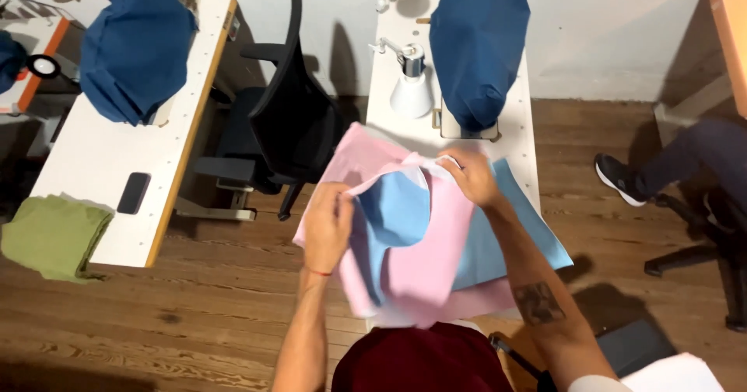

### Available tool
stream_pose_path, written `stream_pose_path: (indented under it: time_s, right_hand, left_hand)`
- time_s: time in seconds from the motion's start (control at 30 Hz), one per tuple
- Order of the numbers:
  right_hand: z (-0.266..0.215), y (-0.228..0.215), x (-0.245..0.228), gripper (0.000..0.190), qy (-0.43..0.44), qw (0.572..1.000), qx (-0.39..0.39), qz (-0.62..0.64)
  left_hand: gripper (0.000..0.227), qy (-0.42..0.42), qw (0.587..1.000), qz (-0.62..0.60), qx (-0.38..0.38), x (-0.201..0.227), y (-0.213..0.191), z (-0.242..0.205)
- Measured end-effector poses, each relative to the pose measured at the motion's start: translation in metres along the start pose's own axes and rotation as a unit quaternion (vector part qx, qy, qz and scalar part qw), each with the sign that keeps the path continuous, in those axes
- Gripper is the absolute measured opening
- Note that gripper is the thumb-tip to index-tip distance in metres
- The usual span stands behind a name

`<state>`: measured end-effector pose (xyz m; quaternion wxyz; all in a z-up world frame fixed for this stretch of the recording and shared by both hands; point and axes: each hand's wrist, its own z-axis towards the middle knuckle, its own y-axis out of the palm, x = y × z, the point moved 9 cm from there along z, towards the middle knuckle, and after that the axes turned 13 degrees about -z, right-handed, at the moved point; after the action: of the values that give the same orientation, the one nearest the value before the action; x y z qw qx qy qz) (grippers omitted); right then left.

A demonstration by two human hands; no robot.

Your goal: Handling, cutting, and inspecting fabric components for garment or bag assembly.

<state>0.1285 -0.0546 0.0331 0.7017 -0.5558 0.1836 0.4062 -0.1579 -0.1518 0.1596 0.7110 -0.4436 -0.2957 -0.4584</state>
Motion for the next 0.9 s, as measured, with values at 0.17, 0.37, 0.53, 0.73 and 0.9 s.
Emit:
stream_pose_path:
  time_s: [0.17, 0.37, 0.53, 0.73, 0.9]
  right_hand:
    - [0.007, -0.067, -0.126, 0.021, -0.177, 0.982, -0.071, -0.006]
    - [0.005, -0.064, -0.107, 0.02, -0.066, 0.967, -0.244, 0.022]
    - [-0.032, -0.047, -0.056, 0.024, 0.168, 0.918, -0.354, 0.058]
    - [-0.036, -0.077, -0.087, 0.029, 0.192, 0.935, -0.285, 0.087]
    - [-0.045, -0.15, -0.222, 0.031, -0.169, 0.923, 0.207, -0.278]
  left_hand:
    - [0.013, -0.012, 0.999, 0.044, 0.017, 0.038, -0.061, 0.025]
    - [0.014, -0.097, 0.985, 0.129, -0.06, 0.019, -0.053, 0.04]
    - [0.017, -0.055, 0.972, 0.118, -0.196, 0.026, -0.007, 0.017]
    - [0.039, 0.219, 0.951, 0.045, -0.213, 0.123, 0.044, 0.019]
    - [0.026, 0.087, 0.954, -0.032, -0.286, 0.088, 0.068, 0.032]
